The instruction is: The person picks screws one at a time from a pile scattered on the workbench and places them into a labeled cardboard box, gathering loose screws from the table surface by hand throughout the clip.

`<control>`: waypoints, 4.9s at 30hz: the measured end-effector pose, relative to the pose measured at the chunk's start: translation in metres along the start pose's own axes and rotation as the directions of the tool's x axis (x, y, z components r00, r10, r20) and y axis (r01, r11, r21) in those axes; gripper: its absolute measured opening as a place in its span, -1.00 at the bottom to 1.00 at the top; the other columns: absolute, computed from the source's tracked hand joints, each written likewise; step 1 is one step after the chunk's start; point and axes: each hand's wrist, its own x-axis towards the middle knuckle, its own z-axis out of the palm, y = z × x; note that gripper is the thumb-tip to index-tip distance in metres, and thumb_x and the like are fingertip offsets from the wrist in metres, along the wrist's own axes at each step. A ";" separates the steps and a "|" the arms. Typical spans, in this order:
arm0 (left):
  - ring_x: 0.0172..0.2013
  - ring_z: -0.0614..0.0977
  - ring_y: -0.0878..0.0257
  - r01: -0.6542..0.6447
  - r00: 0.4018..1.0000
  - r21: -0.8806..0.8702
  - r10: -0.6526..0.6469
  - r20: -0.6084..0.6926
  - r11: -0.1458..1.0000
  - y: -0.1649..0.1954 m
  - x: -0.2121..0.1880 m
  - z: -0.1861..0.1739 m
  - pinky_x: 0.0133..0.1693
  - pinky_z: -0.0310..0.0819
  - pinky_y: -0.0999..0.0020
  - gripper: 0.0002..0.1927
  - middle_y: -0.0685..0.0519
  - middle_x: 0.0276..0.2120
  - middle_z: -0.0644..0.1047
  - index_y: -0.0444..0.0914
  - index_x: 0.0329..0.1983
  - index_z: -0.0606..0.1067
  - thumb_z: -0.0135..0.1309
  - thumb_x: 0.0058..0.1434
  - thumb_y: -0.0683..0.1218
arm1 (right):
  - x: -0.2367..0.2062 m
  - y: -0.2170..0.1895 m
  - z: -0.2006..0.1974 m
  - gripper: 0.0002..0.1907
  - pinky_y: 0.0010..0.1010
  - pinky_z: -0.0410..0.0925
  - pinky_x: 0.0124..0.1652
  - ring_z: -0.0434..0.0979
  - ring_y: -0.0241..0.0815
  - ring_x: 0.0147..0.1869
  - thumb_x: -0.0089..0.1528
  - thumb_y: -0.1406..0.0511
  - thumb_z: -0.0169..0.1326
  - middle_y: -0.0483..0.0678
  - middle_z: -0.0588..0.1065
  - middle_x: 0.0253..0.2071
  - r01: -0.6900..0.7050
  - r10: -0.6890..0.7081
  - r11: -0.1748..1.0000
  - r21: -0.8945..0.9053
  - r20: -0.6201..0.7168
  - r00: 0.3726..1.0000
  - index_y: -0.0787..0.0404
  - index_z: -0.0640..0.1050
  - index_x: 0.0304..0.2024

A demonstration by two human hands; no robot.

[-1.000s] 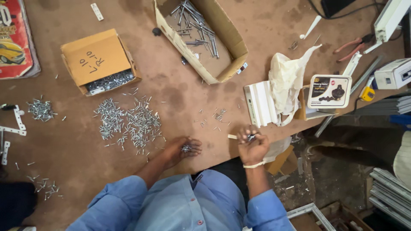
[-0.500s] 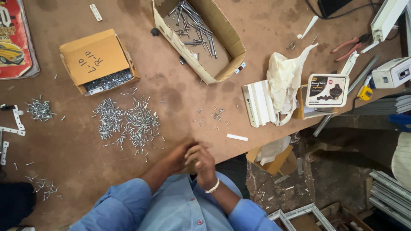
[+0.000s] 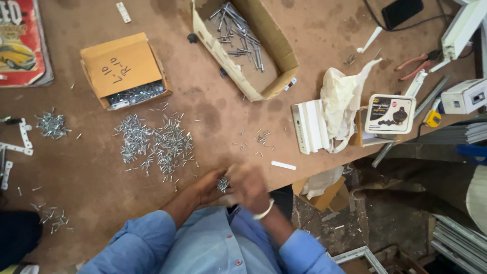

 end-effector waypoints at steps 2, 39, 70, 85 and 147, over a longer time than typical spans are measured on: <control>-0.39 0.64 0.15 -0.083 0.996 0.057 0.082 0.035 0.995 0.000 0.001 -0.005 -0.34 0.60 0.34 -0.75 -0.09 -0.34 0.63 -0.25 -0.22 0.49 -0.05 0.38 0.02 | 0.016 0.024 -0.010 -0.78 -0.01 0.29 -0.01 0.42 0.18 -0.01 0.15 0.38 0.17 0.14 0.49 -0.12 -0.172 0.159 0.971 -0.167 -0.084 0.984 0.24 0.61 -0.14; -0.19 0.62 0.26 -0.270 0.955 -0.036 0.263 -0.139 0.962 -0.013 0.000 -0.018 -0.07 0.58 0.21 -0.76 0.05 -0.20 0.60 -0.19 -0.02 0.48 -0.12 0.41 -0.02 | 0.031 0.000 0.007 -0.75 -0.14 0.38 0.06 0.50 0.12 0.05 0.21 0.37 0.21 0.08 0.51 -0.11 -0.190 0.165 0.957 0.219 0.125 0.978 0.23 0.59 -0.05; -0.79 0.28 0.38 0.030 0.997 0.208 -0.014 -0.081 0.978 -0.037 -0.042 -0.050 -0.77 0.07 0.54 -0.54 0.06 -0.68 0.43 -0.22 -0.52 0.41 -0.06 0.37 0.17 | 0.027 0.107 0.015 -0.10 0.19 -0.13 0.50 -0.10 0.49 0.62 0.34 0.01 0.07 0.42 0.00 0.54 -0.475 0.416 0.853 -0.216 -0.269 0.869 0.44 0.09 0.50; -0.74 0.32 0.38 -0.156 0.978 0.243 0.184 -0.096 0.957 -0.061 -0.054 -0.070 -0.73 0.09 0.53 -0.56 0.08 -0.67 0.43 -0.18 -0.52 0.41 -0.04 0.35 0.19 | 0.059 0.056 0.056 -0.40 0.00 0.22 0.33 0.31 0.27 0.38 0.26 0.14 0.18 0.28 0.35 0.28 0.147 -0.122 0.958 -0.247 0.112 0.986 0.36 0.41 0.23; -0.77 0.31 0.28 -0.289 0.913 0.005 0.277 -0.300 0.957 -0.074 -0.126 -0.121 -0.74 0.05 0.45 -0.61 0.04 -0.71 0.39 -0.18 -0.53 0.41 0.07 0.31 0.14 | 0.004 0.091 -0.019 -0.87 -0.35 0.43 -0.27 0.64 -0.10 -0.32 0.19 0.28 0.28 0.01 0.62 -0.34 -0.208 0.180 0.969 -0.129 -0.202 0.963 0.19 0.71 -0.25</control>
